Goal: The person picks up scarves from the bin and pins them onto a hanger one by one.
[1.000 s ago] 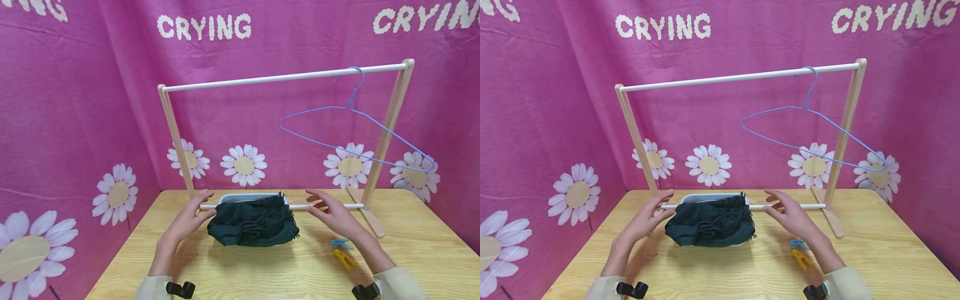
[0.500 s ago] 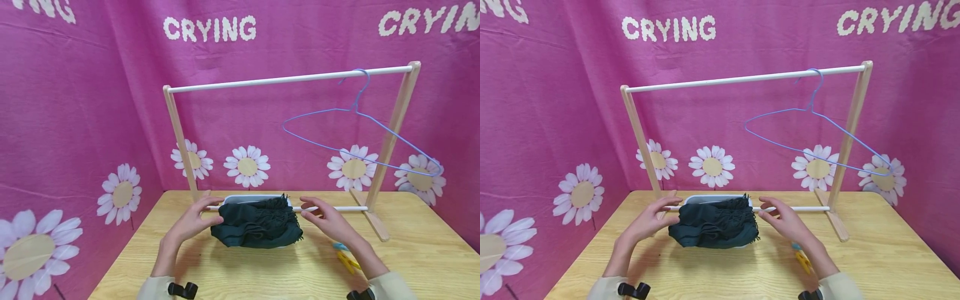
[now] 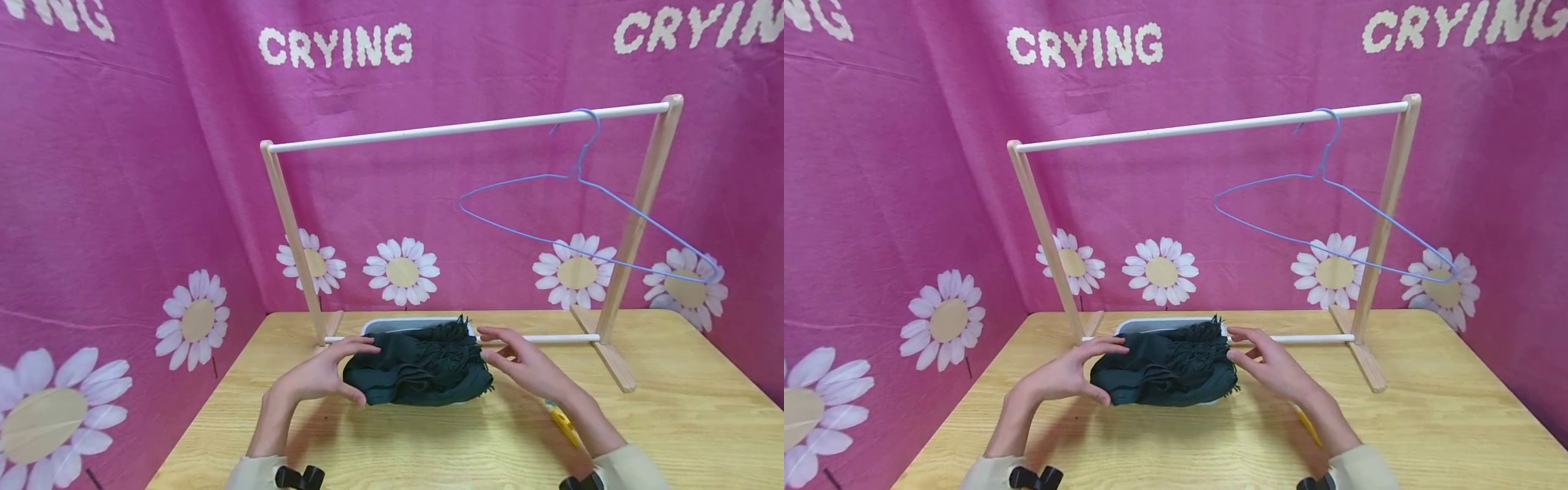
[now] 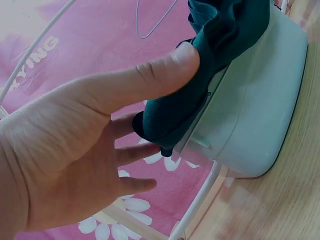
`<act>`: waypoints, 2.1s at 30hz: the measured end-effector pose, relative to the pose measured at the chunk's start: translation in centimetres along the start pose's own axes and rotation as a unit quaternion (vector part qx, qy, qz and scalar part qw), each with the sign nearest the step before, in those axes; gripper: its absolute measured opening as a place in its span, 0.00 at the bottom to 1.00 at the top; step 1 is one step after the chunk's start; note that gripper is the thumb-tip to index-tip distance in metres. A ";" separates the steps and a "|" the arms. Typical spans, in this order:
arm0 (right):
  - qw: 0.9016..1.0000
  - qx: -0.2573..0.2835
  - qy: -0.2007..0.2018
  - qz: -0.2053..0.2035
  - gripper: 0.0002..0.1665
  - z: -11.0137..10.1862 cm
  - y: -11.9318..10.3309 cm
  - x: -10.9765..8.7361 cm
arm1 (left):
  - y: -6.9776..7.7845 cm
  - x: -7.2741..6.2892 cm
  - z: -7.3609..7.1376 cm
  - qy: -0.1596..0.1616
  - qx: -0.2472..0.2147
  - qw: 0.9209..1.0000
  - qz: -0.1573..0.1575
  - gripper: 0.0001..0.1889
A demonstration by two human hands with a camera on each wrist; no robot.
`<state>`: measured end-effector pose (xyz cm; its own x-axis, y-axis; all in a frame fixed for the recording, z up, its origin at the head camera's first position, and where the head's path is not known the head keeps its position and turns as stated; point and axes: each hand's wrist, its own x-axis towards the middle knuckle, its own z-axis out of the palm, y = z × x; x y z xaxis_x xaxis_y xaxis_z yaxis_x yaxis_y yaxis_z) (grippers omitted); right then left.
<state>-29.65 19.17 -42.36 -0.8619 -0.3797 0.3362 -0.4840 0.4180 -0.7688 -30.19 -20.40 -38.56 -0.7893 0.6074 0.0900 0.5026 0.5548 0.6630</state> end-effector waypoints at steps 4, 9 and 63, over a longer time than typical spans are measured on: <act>1.000 0.002 -0.017 -0.002 0.30 0.2 0.0 0.2 | -0.1 0.0 0.0 -0.008 -0.004 1.000 0.009 0.41; 0.999 0.004 -0.037 -0.006 0.30 0.3 0.0 0.2 | -0.4 0.0 0.1 -0.006 0.000 1.000 0.011 0.37; 0.998 -0.007 -0.055 -0.018 0.26 0.6 0.5 0.3 | 2.1 1.1 -0.1 0.322 -0.052 0.913 0.246 0.12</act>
<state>-30.03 18.81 -42.98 -0.8229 -0.4819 0.3009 -0.5166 0.4143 -0.7493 -30.07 -18.67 -36.98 -0.5377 0.2901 0.7917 0.8423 0.2269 0.4889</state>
